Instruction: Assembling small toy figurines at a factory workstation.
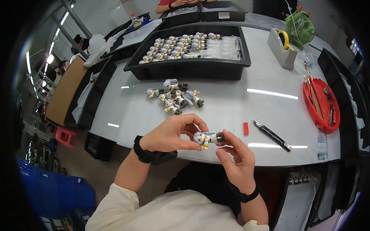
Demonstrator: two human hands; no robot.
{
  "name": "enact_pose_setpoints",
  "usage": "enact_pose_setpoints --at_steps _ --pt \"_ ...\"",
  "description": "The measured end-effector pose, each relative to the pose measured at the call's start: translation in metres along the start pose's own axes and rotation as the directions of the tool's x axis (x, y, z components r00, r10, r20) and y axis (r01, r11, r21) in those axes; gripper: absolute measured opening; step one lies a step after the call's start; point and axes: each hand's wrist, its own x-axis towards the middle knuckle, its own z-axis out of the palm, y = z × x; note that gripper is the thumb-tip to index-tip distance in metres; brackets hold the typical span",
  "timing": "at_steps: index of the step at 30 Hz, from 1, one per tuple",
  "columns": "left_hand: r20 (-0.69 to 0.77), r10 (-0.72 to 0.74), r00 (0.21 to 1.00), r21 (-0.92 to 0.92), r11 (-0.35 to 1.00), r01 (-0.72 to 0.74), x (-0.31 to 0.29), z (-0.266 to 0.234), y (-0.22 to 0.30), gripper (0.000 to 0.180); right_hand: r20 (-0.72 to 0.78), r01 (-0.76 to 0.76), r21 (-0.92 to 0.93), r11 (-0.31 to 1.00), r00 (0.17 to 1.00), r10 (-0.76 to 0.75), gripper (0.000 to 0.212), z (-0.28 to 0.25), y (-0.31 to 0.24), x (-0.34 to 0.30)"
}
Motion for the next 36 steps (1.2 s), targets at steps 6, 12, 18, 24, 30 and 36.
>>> enact_pose_setpoints --at_steps 6,12,18,24,30,36 --pt "-0.358 -0.038 0.933 -0.502 0.85 -0.158 -0.01 0.013 -0.044 0.039 -0.074 -0.074 0.079 0.994 0.994 0.08 0.03 0.024 0.021 0.017" --pt "-0.492 -0.092 0.866 -0.557 0.797 -0.232 -0.005 0.023 -0.067 0.03 -0.021 -0.119 -0.083 0.989 0.993 0.117 0.03 0.03 0.026 0.019" --pt "-0.529 -0.062 0.847 -0.5 0.829 -0.252 -0.002 0.028 -0.066 0.026 -0.062 -0.124 -0.081 0.989 0.991 0.119 0.03 0.028 0.026 0.019" --pt "-0.532 -0.077 0.843 -0.506 0.827 -0.244 -0.003 0.029 -0.069 0.026 -0.061 -0.131 -0.063 0.989 0.99 0.127 0.031 0.026 0.027 0.018" --pt "-0.571 -0.052 0.819 -0.477 0.833 -0.28 -0.003 0.028 -0.069 0.024 -0.026 -0.134 -0.023 0.991 0.991 0.133 0.029 0.026 0.025 0.017" --pt "-0.566 -0.056 0.823 -0.493 0.822 -0.284 -0.003 0.027 -0.069 0.023 0.011 -0.127 -0.008 0.992 0.992 0.127 0.027 0.026 0.024 0.018"
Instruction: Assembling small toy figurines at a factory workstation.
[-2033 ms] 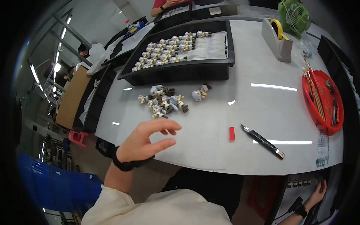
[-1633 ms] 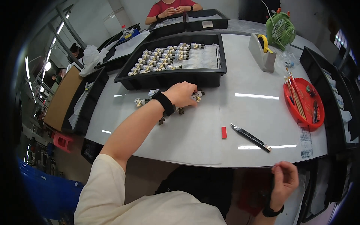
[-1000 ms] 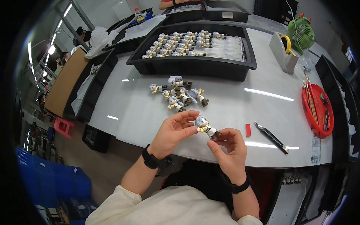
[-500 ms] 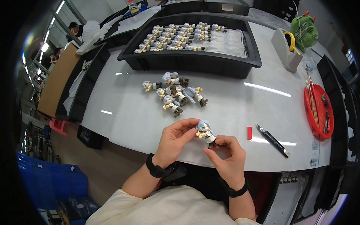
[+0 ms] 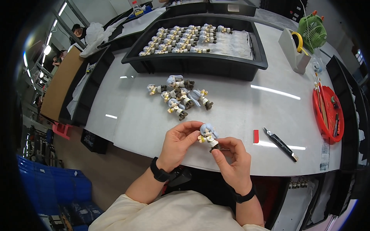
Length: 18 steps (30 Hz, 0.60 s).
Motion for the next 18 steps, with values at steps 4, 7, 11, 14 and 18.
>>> enact_pose_setpoints --at_steps 4,7,11,14,18 --pt "0.011 -0.027 1.0 -0.008 1.0 0.027 0.0001 -0.0009 -0.0005 0.024 -0.011 -0.04 0.041 0.998 0.999 0.04 0.034 0.0 0.0023 -0.0014" --pt "0.041 -0.034 0.999 0.042 0.999 0.033 -0.0004 0.0021 0.0031 0.026 -0.044 -0.018 0.047 0.999 0.999 0.02 0.042 -0.0012 0.0061 -0.002" --pt "0.048 0.021 0.999 0.097 0.995 -0.025 -0.0024 0.0087 0.0026 0.029 -0.088 0.054 0.001 0.999 0.995 -0.054 0.049 -0.0003 0.0058 -0.0023" --pt "0.099 0.024 0.995 0.104 0.994 -0.034 -0.0032 0.0053 0.0006 0.029 -0.081 0.082 -0.037 0.996 0.993 -0.085 0.051 -0.0011 0.0066 -0.0025" --pt "0.098 -0.053 0.994 0.103 0.994 0.043 -0.0023 0.0021 0.0002 0.028 -0.071 0.111 -0.068 0.991 0.991 -0.116 0.05 -0.0033 0.0078 -0.0023"
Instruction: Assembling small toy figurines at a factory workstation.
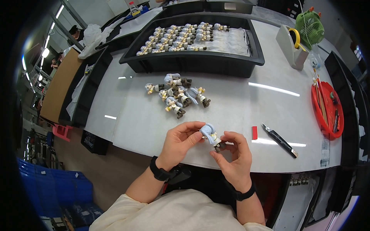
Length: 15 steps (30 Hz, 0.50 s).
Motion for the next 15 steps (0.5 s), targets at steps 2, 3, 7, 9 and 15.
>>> enact_pose_setpoints --at_steps 2,3,7,9,15 --pt "-0.012 0.025 1.0 -0.059 0.998 -0.026 0.0003 0.0002 0.0 0.026 -0.001 -0.002 0.02 1.0 1.0 0.002 0.051 0.0003 -0.0004 0.0003" --pt "-0.012 0.024 1.0 -0.058 0.998 -0.025 0.0005 0.0006 -0.0004 0.026 -0.001 -0.004 0.021 1.0 1.0 0.004 0.051 0.0001 -0.0004 0.0005" --pt "-0.033 0.054 0.998 -0.073 0.996 -0.057 0.0009 0.002 -0.0003 0.025 0.004 -0.006 0.02 1.0 1.0 0.006 0.05 -0.0003 0.0 0.0002" --pt "-0.041 0.059 0.997 -0.062 0.996 -0.062 0.0011 0.0032 0.0011 0.025 -0.002 -0.012 0.007 1.0 1.0 0.012 0.049 -0.0005 -0.0002 0.0" --pt "-0.08 0.029 0.996 -0.008 1.0 -0.03 -0.0002 0.0037 0.0021 0.025 -0.012 -0.082 0.118 0.99 0.996 0.084 0.043 0.0 -0.0015 -0.0007"
